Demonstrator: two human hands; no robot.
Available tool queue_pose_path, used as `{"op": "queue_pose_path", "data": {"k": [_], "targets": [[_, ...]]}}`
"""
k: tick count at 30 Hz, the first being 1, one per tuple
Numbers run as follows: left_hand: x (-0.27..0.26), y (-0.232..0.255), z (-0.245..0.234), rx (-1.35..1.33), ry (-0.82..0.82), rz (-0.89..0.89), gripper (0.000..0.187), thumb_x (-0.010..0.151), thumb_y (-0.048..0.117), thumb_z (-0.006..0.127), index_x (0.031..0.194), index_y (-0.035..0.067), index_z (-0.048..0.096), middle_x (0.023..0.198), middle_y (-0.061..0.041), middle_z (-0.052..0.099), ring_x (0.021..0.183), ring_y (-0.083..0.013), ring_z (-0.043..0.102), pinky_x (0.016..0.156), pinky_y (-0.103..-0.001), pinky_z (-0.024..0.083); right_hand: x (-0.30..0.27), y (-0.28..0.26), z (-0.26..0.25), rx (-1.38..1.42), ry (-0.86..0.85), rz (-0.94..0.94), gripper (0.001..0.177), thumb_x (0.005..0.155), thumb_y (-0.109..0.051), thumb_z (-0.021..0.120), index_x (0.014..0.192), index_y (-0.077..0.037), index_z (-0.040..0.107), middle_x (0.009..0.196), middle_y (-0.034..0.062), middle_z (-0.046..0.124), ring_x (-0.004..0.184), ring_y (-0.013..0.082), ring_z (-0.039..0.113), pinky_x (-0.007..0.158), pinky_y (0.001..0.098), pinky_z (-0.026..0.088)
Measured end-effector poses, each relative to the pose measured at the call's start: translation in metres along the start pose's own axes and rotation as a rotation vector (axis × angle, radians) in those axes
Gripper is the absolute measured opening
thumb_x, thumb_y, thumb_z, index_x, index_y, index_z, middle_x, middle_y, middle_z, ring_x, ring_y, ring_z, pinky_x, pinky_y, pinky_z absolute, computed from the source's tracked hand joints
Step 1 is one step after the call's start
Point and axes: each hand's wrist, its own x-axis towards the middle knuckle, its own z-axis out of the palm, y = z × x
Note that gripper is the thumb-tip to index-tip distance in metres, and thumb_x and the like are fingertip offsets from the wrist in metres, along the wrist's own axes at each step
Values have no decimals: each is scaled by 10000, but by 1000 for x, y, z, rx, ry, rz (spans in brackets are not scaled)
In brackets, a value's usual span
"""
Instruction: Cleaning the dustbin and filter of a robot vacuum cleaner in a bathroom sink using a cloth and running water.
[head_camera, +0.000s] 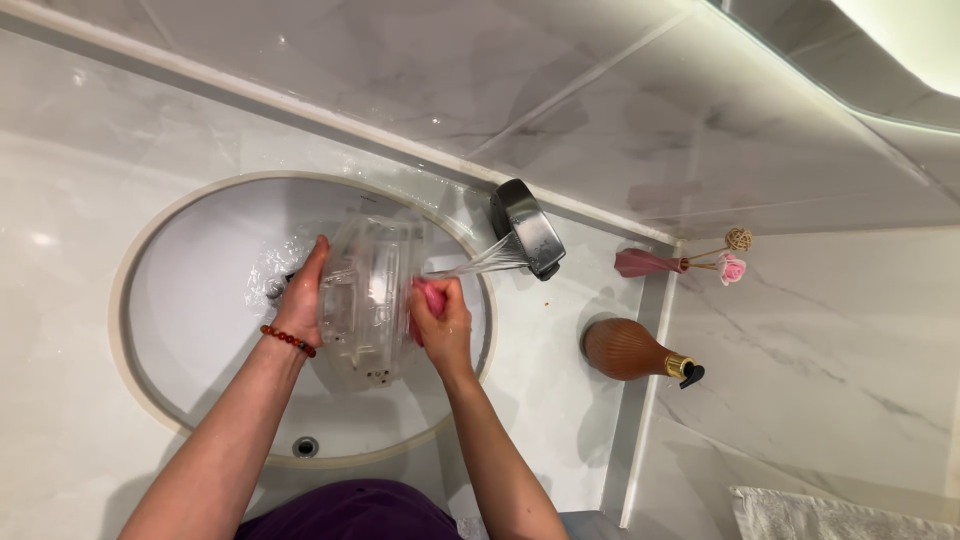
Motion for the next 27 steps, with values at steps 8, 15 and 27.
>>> {"op": "queue_pose_path", "data": {"k": [8,15,27], "targets": [[-11,2,14,46,101,-64,658,989,617,429,1378,112,592,1221,-67,692,1050,-200,693,904,-439,589,-14,-12,-26,226,-165,421,144,974,-168,663,1049,-56,612,842,43,669,617,83,551,503,248,456],[10,-9,10,-27,-25,58,669,1016,610,430,1374,68,593,1202,-90,693,1032,-219,695,881,-429,599,15,-49,-18,228,-119,72,201,1076,-203,578,1177,-69,691,947,25,687,704,70,553,592,226,462],[14,-18,7,-7,14,-62,639,1010,614,412,1348,105,598,1127,-71,697,932,-194,713,793,-417,623,2,-48,-12,-450,30,-399,91,978,-89,692,1059,-47,684,1066,117,705,945,275,689,832,372,573]]}}
